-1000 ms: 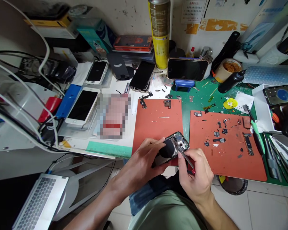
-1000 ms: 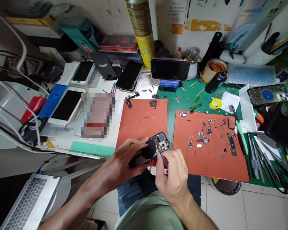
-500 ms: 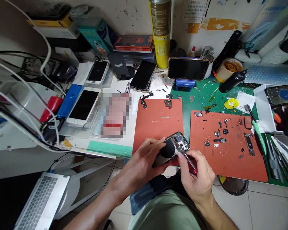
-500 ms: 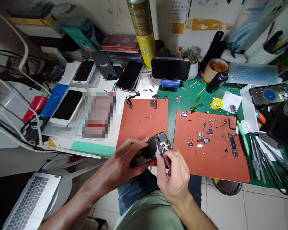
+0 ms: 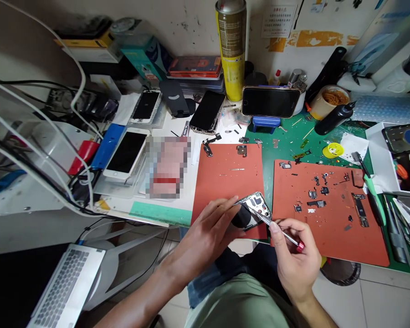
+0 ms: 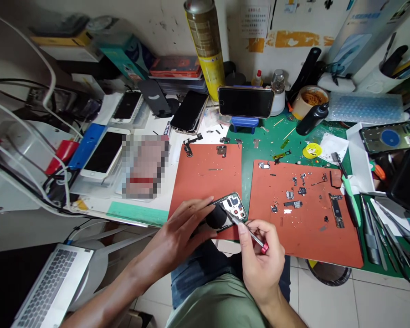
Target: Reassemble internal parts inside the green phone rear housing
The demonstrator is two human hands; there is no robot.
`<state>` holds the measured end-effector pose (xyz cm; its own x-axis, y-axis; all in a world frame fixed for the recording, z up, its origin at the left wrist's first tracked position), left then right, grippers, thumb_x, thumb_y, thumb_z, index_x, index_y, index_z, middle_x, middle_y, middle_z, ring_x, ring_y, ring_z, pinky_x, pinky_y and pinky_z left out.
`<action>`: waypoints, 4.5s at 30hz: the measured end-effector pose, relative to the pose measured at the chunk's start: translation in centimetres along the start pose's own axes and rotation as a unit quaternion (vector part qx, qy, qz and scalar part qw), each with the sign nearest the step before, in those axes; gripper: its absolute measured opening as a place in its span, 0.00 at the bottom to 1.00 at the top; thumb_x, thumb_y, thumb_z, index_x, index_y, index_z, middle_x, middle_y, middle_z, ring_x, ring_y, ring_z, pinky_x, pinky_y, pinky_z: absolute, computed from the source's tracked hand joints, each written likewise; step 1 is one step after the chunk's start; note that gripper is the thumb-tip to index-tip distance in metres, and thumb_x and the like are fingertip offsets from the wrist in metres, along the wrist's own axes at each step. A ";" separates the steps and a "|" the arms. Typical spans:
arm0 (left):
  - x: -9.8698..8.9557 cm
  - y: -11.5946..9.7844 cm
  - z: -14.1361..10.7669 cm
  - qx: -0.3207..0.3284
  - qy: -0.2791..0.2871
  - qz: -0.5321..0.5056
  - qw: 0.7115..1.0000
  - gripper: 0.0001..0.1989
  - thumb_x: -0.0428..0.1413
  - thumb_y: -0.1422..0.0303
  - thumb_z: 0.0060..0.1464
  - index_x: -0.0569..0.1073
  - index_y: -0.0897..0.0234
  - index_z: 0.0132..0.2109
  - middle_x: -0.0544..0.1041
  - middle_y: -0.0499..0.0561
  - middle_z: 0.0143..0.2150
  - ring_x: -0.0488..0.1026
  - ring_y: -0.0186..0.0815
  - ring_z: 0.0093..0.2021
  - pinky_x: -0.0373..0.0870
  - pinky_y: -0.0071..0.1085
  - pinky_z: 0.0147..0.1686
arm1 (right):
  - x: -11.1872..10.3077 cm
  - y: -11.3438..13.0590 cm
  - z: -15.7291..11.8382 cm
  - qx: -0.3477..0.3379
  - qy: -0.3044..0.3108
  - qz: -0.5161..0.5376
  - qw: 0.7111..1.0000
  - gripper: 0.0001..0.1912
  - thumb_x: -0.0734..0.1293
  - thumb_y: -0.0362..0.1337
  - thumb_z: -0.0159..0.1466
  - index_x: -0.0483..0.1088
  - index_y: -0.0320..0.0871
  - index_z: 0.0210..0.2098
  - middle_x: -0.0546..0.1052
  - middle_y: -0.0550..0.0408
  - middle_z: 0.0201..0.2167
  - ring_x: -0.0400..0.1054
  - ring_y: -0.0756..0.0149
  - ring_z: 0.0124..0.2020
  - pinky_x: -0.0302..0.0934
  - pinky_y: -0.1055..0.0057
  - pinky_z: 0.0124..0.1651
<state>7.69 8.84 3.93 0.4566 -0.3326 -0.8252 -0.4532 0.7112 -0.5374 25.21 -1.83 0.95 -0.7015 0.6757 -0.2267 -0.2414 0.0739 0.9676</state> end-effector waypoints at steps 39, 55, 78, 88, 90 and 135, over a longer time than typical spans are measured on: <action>0.0 0.2 0.5 0.026 0.022 0.064 0.997 0.34 0.62 0.55 0.69 0.65 0.67 0.73 0.76 0.65 0.66 0.73 0.54 0.66 0.77 0.54 0.64 | -1.4 -0.3 -0.4 -0.034 -0.053 -0.013 0.998 0.07 0.76 0.33 0.69 0.76 0.45 0.44 0.81 0.57 0.35 0.76 0.71 0.28 0.71 0.78 0.29; 0.6 0.2 -0.3 0.007 0.072 0.009 0.997 0.37 0.61 0.65 0.71 0.56 0.63 0.78 0.77 0.63 0.68 0.72 0.53 0.67 0.80 0.51 0.62 | 1.0 1.9 0.3 -0.135 -0.030 -0.109 0.984 0.05 0.72 0.31 0.72 0.72 0.44 0.44 0.76 0.60 0.32 0.71 0.72 0.27 0.70 0.77 0.31; 0.2 1.0 0.4 -0.030 0.106 -0.069 0.992 0.30 0.64 0.67 0.68 0.63 0.54 0.72 0.78 0.58 0.61 0.78 0.48 0.59 0.83 0.46 0.57 | 2.7 3.8 0.3 -0.251 0.048 -0.120 0.959 0.16 0.69 0.20 0.70 0.69 0.43 0.51 0.76 0.52 0.37 0.72 0.64 0.36 0.72 0.67 0.38; -0.2 0.9 0.6 -0.048 0.095 -0.084 0.991 0.31 0.66 0.70 0.66 0.64 0.53 0.69 0.77 0.57 0.61 0.79 0.49 0.60 0.84 0.49 0.56 | 2.4 4.3 1.0 -0.251 0.033 -0.148 0.956 0.13 0.72 0.25 0.70 0.69 0.45 0.49 0.75 0.56 0.33 0.70 0.66 0.31 0.70 0.68 0.33; -0.3 0.9 0.6 -0.049 0.088 -0.088 0.991 0.30 0.66 0.70 0.66 0.64 0.52 0.69 0.78 0.57 0.61 0.79 0.49 0.60 0.84 0.49 0.57 | 2.3 4.2 1.1 -0.246 0.030 -0.154 0.956 0.13 0.72 0.25 0.70 0.70 0.45 0.49 0.74 0.58 0.32 0.68 0.68 0.29 0.69 0.70 0.32; 0.2 1.1 0.4 -0.053 0.095 -0.077 0.991 0.31 0.69 0.72 0.63 0.64 0.56 0.66 0.75 0.58 0.62 0.77 0.48 0.61 0.83 0.49 0.59 | 1.7 3.3 1.0 -0.188 0.032 -0.132 0.973 0.09 0.72 0.27 0.71 0.71 0.44 0.46 0.73 0.57 0.34 0.69 0.68 0.30 0.68 0.71 0.34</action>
<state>7.60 9.76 3.26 0.3789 -0.5495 -0.7447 -0.4712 0.5780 -0.6662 23.87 0.29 3.90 -0.6200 0.6212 -0.4793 -0.6379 -0.0435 0.7689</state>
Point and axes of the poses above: each hand's wrist, its own z-axis towards the middle knuckle, its own x-axis out of the palm, y = z × x, the point moved 9 cm from there along z, towards the middle knuckle
